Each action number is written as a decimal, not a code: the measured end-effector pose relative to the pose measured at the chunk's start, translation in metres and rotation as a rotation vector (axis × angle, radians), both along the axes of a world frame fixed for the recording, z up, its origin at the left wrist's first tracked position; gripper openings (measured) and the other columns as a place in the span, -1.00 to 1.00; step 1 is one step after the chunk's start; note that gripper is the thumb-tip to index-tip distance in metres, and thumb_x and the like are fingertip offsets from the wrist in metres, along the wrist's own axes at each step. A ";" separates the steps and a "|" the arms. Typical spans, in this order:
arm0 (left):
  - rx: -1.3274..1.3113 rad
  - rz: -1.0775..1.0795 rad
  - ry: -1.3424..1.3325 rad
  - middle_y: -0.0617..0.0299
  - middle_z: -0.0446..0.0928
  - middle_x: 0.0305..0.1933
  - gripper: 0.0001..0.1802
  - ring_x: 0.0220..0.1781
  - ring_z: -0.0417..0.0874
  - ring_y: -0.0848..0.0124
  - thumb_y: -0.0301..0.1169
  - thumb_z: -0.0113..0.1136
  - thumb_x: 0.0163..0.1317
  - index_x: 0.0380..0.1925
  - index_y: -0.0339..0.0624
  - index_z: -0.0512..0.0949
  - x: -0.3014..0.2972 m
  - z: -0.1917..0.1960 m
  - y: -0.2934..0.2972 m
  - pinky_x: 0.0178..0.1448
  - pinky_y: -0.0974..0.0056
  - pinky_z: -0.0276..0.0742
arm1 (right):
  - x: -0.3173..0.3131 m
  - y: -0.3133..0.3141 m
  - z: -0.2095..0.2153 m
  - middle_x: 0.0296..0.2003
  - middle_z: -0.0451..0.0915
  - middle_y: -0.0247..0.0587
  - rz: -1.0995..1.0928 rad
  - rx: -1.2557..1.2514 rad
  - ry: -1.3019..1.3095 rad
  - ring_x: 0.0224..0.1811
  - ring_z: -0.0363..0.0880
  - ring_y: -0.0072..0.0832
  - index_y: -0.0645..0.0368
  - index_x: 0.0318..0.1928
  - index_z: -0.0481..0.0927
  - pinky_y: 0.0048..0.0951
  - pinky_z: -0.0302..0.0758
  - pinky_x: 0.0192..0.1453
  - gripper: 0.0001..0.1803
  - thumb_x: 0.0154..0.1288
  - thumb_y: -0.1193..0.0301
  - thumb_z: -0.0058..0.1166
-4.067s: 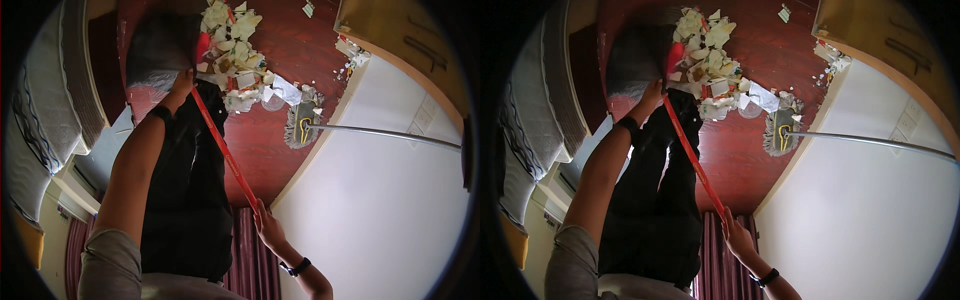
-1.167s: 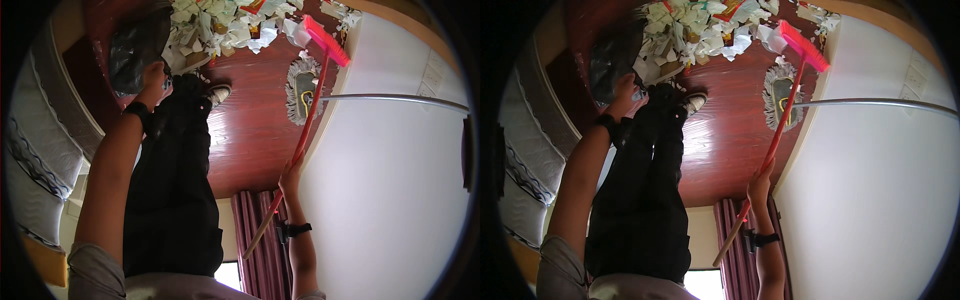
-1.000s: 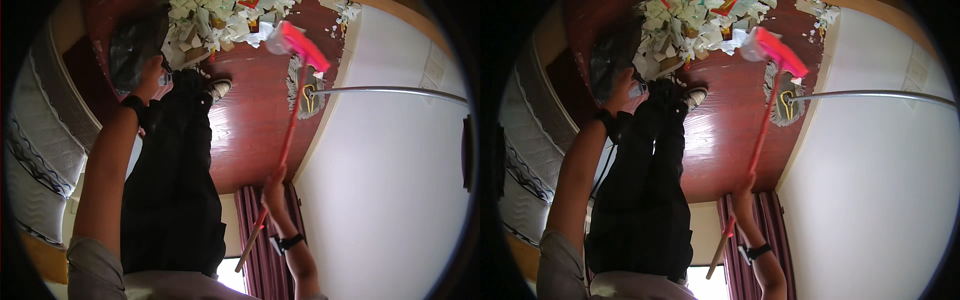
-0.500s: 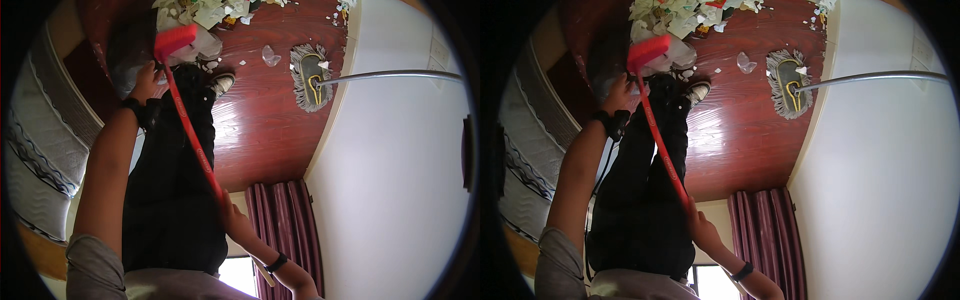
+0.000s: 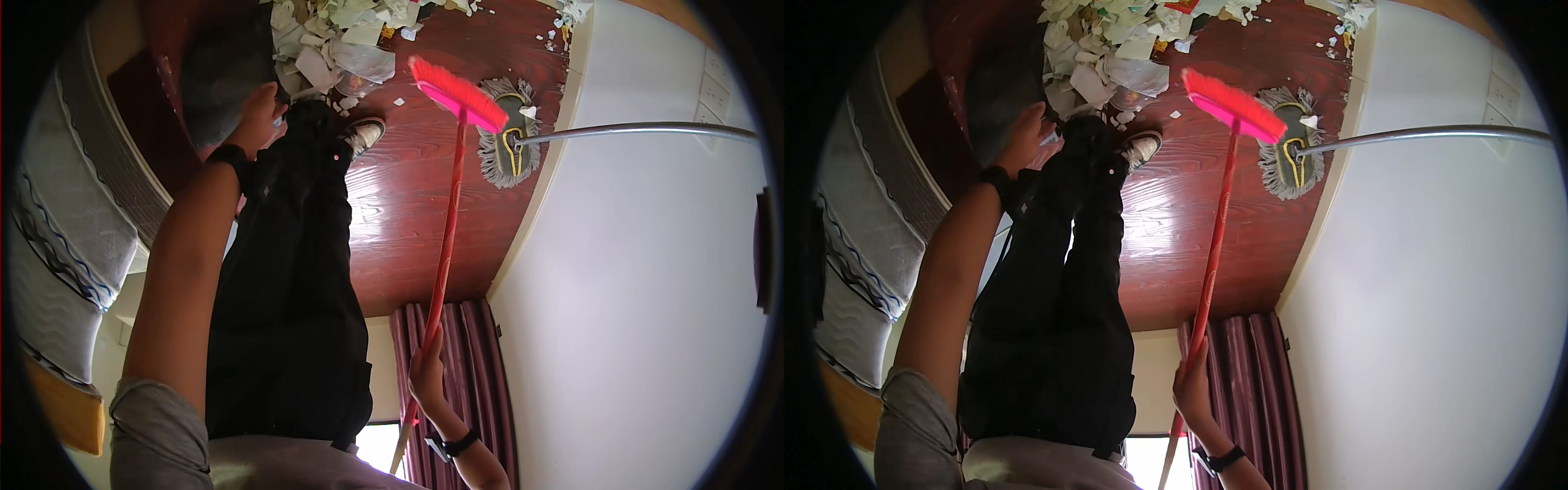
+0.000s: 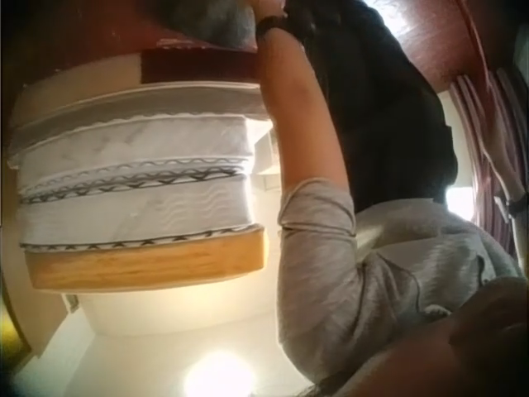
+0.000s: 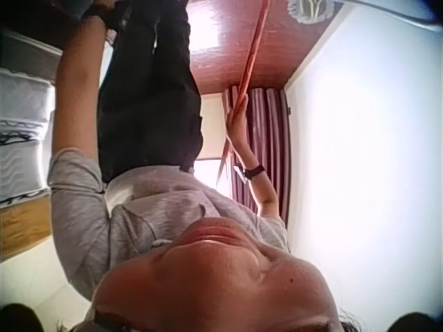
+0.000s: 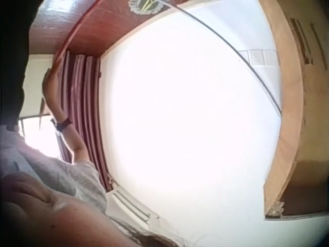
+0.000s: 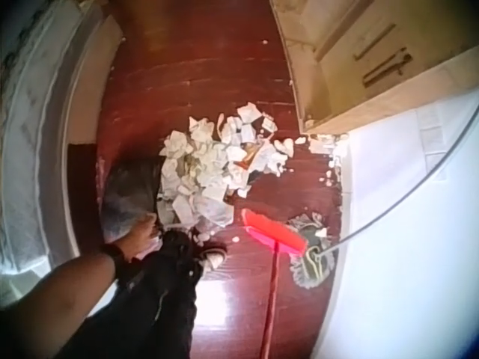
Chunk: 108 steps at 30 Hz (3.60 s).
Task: Sweep up pieces of paper and debris from the floor into a black trash bag using a broom.
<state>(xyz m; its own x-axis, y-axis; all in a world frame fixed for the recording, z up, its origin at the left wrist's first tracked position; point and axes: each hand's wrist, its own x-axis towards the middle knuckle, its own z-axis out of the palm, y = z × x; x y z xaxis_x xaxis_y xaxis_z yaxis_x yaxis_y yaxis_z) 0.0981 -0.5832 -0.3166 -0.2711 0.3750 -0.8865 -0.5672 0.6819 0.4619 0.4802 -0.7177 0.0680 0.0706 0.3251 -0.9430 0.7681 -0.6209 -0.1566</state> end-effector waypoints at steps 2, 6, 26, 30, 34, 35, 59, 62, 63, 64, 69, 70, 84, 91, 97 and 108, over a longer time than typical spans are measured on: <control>-0.038 0.068 0.026 0.24 0.41 -0.29 -0.73 -0.34 0.52 0.41 -0.29 0.13 0.19 -0.16 -0.16 0.44 0.000 -0.002 0.002 -0.20 0.30 0.54 | -0.004 0.004 -0.019 0.17 0.18 0.45 -0.036 -0.174 -0.074 0.04 0.41 0.22 0.25 0.34 -0.35 -0.08 0.44 -0.01 -0.30 0.35 0.50 -0.28; -0.126 0.053 0.045 0.25 0.40 -0.30 -0.70 -0.35 0.50 0.42 -0.30 0.15 0.17 -0.14 -0.19 0.43 -0.010 -0.011 -0.016 -0.22 0.31 0.54 | -0.028 0.010 -0.022 0.17 0.15 0.48 -0.097 -0.455 -0.085 0.01 0.42 0.23 0.26 0.34 -0.35 -0.08 0.44 -0.03 -0.28 0.33 0.52 -0.26; -0.067 -0.036 0.086 0.26 0.41 -0.05 -0.62 0.01 0.44 0.41 -0.24 0.11 0.24 0.01 -0.11 0.38 -0.038 -0.003 -0.021 0.09 0.19 0.44 | -0.054 0.023 -0.011 0.04 0.36 0.38 0.205 -0.271 0.341 -0.08 0.48 0.20 0.19 0.36 -0.22 -0.04 0.44 -0.04 -0.26 0.26 0.53 -0.16; -0.054 0.017 0.084 0.26 0.42 -0.07 -0.63 -0.02 0.47 0.41 -0.23 0.10 0.24 -0.01 -0.12 0.39 -0.022 0.005 -0.010 0.07 0.21 0.46 | -0.019 0.031 0.039 0.09 0.31 0.38 0.211 -0.083 0.272 -0.05 0.47 0.21 0.14 0.37 -0.19 -0.08 0.48 -0.07 -0.24 0.23 0.57 -0.13; -0.050 0.073 0.142 0.27 0.43 -0.31 -0.72 -0.30 0.46 0.47 -0.27 0.10 0.21 -0.13 -0.17 0.47 -0.030 -0.012 -0.022 -0.20 0.33 0.52 | -0.003 0.055 0.052 0.13 0.32 0.28 0.199 0.053 0.065 0.10 0.40 0.10 0.21 0.36 -0.13 -0.27 0.41 0.08 -0.28 0.24 0.52 -0.14; -0.051 0.029 0.116 0.28 0.43 -0.32 -0.71 -0.33 0.45 0.47 -0.27 0.09 0.21 -0.13 -0.17 0.47 -0.032 -0.022 -0.028 -0.24 0.34 0.50 | -0.003 0.067 0.044 0.14 0.32 0.27 0.115 0.039 0.032 0.14 0.37 0.06 0.22 0.36 -0.12 -0.27 0.38 0.11 -0.31 0.26 0.51 -0.16; 0.194 -0.289 0.108 0.35 0.42 -0.56 -0.80 -0.47 0.46 0.55 -0.39 0.07 0.20 -0.60 -0.15 0.45 -0.049 -0.026 -0.051 -0.42 0.40 0.37 | -0.082 0.032 -0.014 -0.10 0.42 0.45 0.381 0.092 0.313 -0.23 0.49 0.28 0.30 0.34 -0.28 0.07 0.45 -0.17 -0.23 0.22 0.52 -0.19; 0.127 -0.043 0.024 0.36 0.42 -0.54 -0.79 -0.47 0.46 0.57 -0.35 0.05 0.21 -0.59 -0.15 0.46 -0.023 -0.007 -0.043 -0.43 0.41 0.38 | -0.079 0.054 0.008 -0.08 0.41 0.44 0.492 -0.198 0.133 -0.21 0.49 0.27 0.24 0.35 -0.24 0.06 0.46 -0.18 -0.26 0.22 0.52 -0.22; 0.105 -0.020 0.032 0.36 0.43 -0.53 -0.82 -0.47 0.47 0.57 -0.35 0.05 0.21 -0.54 -0.13 0.49 -0.023 -0.011 -0.044 -0.43 0.42 0.39 | -0.079 0.063 0.014 -0.07 0.41 0.42 0.507 -0.213 0.144 -0.16 0.48 0.25 0.23 0.35 -0.22 0.03 0.46 -0.13 -0.29 0.25 0.52 -0.22; 0.103 -0.009 0.034 0.36 0.43 -0.53 -0.82 -0.47 0.47 0.57 -0.35 0.05 0.21 -0.54 -0.13 0.49 -0.023 -0.010 -0.047 -0.43 0.42 0.39 | -0.078 0.069 0.018 -0.06 0.41 0.40 0.522 -0.227 0.155 -0.10 0.47 0.23 0.23 0.34 -0.21 -0.01 0.46 -0.08 -0.31 0.28 0.51 -0.23; -0.079 0.061 0.183 0.35 0.44 -0.53 -0.85 -0.50 0.47 0.56 -0.33 0.06 0.19 -0.43 -0.16 0.53 -0.011 -0.002 -0.039 -0.44 0.43 0.40 | -0.047 0.089 0.049 -0.09 0.48 0.31 0.510 -0.119 0.087 -0.15 0.55 0.12 0.18 0.36 -0.15 -0.12 0.48 -0.08 -0.33 0.29 0.53 -0.23; -0.079 0.073 0.182 0.35 0.44 -0.53 -0.85 -0.50 0.47 0.56 -0.33 0.06 0.19 -0.43 -0.16 0.53 -0.015 -0.001 -0.037 -0.44 0.43 0.40 | -0.030 0.089 0.049 -0.14 0.51 0.28 0.523 -0.054 0.065 -0.22 0.57 0.08 0.18 0.36 -0.14 -0.13 0.50 -0.14 -0.35 0.31 0.49 -0.23; -0.070 -0.007 0.260 0.27 0.54 -0.55 -0.80 -0.54 0.53 0.48 -0.32 0.16 0.11 -0.35 -0.21 0.58 -0.028 -0.013 -0.008 -0.46 0.34 0.40 | -0.091 0.297 -0.172 0.07 0.34 0.33 0.481 0.451 -0.149 -0.07 0.48 0.16 0.17 0.36 -0.17 -0.09 0.45 -0.21 -0.36 0.33 0.50 -0.27; -0.118 -0.003 0.161 0.37 0.47 -0.38 -0.78 -0.37 0.48 0.53 -0.34 0.18 0.14 -0.21 -0.14 0.52 -0.038 -0.014 -0.013 -0.25 0.36 0.48 | -0.105 0.191 -0.068 -0.15 0.36 0.34 0.776 -0.094 -0.209 -0.31 0.52 0.07 0.25 0.37 -0.33 -0.13 0.50 -0.32 -0.27 0.29 0.55 -0.28; -0.146 0.009 0.024 0.35 0.47 -0.36 -0.78 -0.29 0.53 0.48 -0.32 0.11 0.20 -0.20 -0.16 0.51 -0.043 -0.025 -0.020 -0.17 0.32 0.52 | -0.104 0.136 0.037 0.07 0.30 0.44 0.488 -0.186 0.229 -0.05 0.45 0.25 0.32 0.32 -0.19 -0.06 0.46 -0.08 -0.32 0.26 0.55 -0.22; -0.255 0.066 0.081 0.30 0.49 -0.23 -0.71 -0.23 0.52 0.44 -0.31 0.12 0.20 -0.10 -0.14 0.48 -0.044 -0.014 -0.025 -0.12 0.24 0.53 | -0.060 0.166 0.015 0.04 0.37 0.37 0.624 0.146 -0.047 -0.06 0.50 0.13 0.23 0.36 -0.19 -0.13 0.51 -0.10 -0.31 0.30 0.53 -0.20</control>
<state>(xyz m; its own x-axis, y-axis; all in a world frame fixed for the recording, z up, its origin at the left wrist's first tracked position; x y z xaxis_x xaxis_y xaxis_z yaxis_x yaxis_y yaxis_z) 0.0541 -0.6077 -0.3308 -0.3610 0.1221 -0.9245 -0.5823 0.7449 0.3257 0.4203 -0.5520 0.0831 -0.1328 0.4434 -0.8864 0.9862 -0.0298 -0.1627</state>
